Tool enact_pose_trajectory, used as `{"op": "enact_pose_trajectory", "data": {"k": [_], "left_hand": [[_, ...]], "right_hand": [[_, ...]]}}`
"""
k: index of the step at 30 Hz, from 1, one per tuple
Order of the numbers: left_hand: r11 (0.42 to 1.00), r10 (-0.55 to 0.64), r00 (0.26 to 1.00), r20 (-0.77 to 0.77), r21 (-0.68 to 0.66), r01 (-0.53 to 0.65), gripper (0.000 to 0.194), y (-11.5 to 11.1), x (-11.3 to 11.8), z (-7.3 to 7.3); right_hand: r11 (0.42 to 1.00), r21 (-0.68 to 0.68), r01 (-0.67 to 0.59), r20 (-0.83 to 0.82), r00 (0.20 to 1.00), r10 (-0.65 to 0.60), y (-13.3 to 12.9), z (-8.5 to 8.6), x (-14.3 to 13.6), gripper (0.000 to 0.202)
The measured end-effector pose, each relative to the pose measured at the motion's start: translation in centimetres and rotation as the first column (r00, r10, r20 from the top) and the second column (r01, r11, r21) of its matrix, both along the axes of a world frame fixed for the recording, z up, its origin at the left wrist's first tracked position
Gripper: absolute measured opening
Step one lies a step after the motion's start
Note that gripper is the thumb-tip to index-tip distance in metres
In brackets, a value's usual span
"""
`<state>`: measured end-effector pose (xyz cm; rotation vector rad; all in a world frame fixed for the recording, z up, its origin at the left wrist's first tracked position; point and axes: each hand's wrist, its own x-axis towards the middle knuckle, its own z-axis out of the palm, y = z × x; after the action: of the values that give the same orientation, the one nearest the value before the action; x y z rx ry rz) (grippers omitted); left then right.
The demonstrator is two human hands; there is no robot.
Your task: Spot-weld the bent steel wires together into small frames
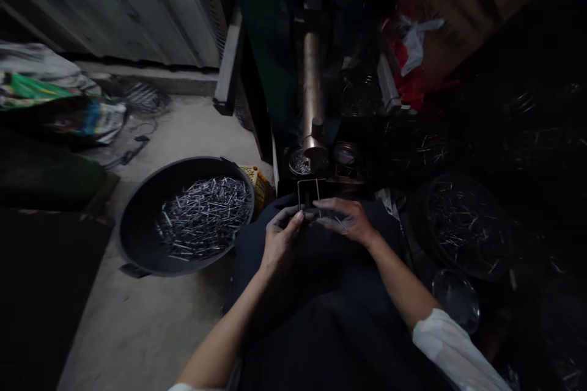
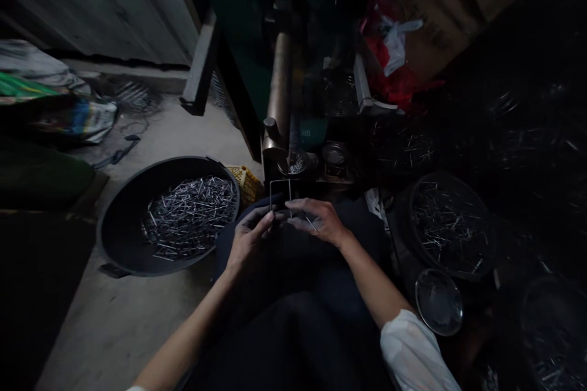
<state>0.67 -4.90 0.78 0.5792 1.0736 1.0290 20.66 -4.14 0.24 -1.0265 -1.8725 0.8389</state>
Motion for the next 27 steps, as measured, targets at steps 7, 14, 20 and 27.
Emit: {"op": "enact_pose_trajectory", "data": {"k": [7,14,20,27], "left_hand": [[0.999,0.020,0.999,0.040,0.049,-0.022,0.043,0.3,0.0,-0.7],[0.996,0.024,0.999,0.039,0.086,-0.027,0.040,0.7,-0.2,-0.7],[0.995,0.038,0.999,0.017,0.089,-0.039,0.042,1.4,0.0,-0.6],[0.994,0.100,0.987,0.126,0.031,-0.105,0.041,1.6,0.5,-0.1]], "right_hand": [[1.000,0.015,-0.011,0.016,1.000,0.010,0.8,0.5,-0.1,0.037],[1.000,-0.010,-0.009,-0.014,1.000,0.009,1.4,0.2,-0.3,0.037],[0.999,-0.044,0.004,-0.028,1.000,-0.006,1.8,0.1,-0.4,0.037],[0.991,-0.127,0.050,-0.092,0.994,-0.061,1.8,-0.1,-0.9,0.037]]}}
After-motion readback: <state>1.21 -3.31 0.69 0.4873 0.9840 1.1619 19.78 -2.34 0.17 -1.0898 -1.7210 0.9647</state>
